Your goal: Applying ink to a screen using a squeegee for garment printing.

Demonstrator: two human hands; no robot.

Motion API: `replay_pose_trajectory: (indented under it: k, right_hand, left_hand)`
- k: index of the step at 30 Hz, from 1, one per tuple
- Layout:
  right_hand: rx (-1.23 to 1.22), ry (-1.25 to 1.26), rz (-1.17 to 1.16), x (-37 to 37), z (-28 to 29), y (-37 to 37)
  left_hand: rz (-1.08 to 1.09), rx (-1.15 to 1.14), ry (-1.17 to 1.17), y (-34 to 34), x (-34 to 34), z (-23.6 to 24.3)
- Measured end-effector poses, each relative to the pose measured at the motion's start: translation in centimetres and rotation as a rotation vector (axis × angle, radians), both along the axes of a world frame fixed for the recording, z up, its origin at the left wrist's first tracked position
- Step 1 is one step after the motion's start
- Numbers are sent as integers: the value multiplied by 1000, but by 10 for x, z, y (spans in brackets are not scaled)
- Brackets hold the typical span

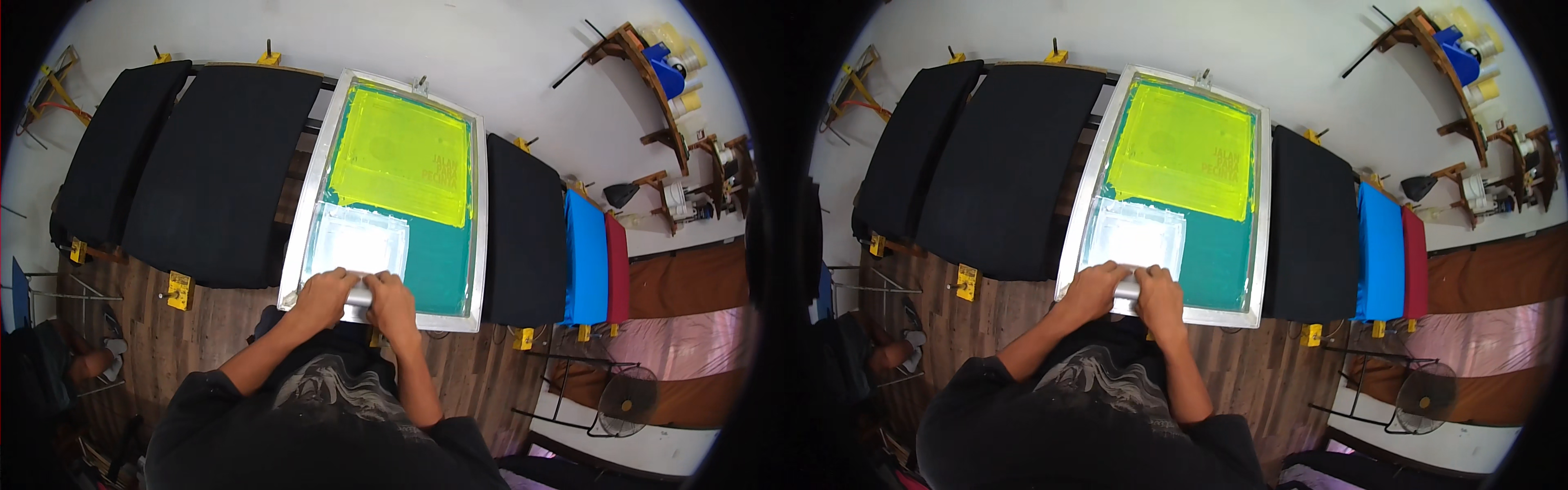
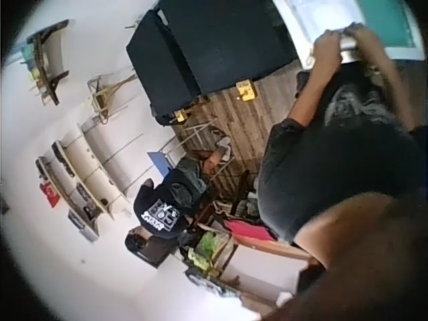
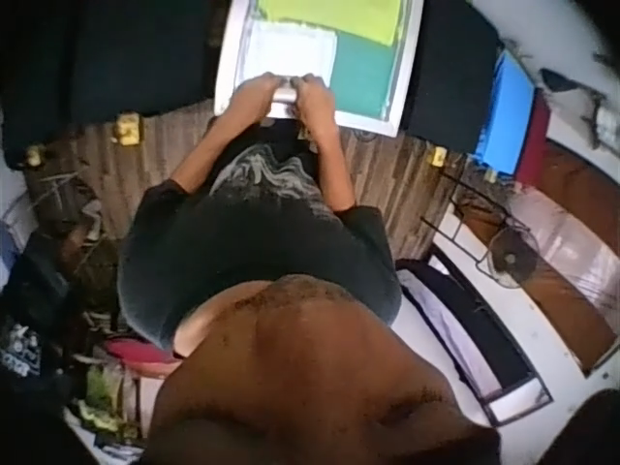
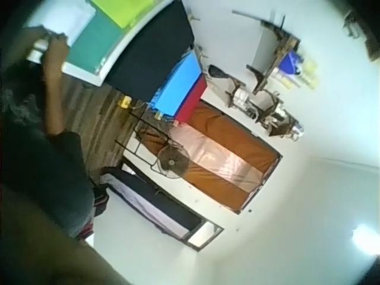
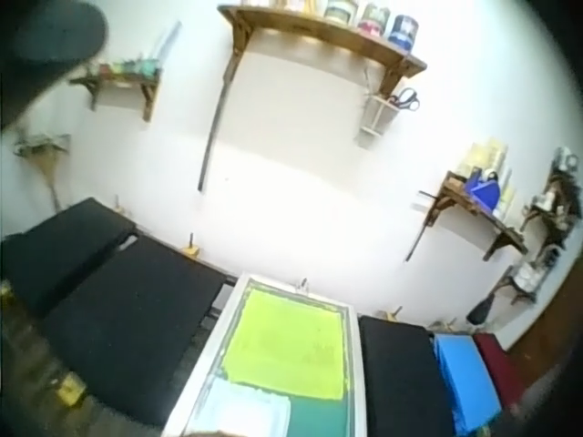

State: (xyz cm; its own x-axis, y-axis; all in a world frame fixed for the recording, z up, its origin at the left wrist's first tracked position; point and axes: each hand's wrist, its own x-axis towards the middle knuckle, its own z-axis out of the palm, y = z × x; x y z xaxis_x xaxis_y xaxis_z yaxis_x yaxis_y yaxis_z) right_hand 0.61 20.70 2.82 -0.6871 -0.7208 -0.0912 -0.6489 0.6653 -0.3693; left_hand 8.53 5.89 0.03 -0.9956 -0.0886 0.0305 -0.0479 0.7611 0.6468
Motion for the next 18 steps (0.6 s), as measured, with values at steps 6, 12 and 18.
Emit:
replay_pose_trajectory:
  k: [6, 12, 18]
  right_hand:
    - [125, -75, 48, -39, 9, -18]
    - [213, -38, -7, -100, 9, -58]
    - [94, -32, -14, -87, -5, -42]
  left_hand:
    - [-49, -11, -175, -21, -35, 26]
    - [23, 28, -156, -49, -94, 11]
    - [-7, -8, -65, -38, -84, -2]
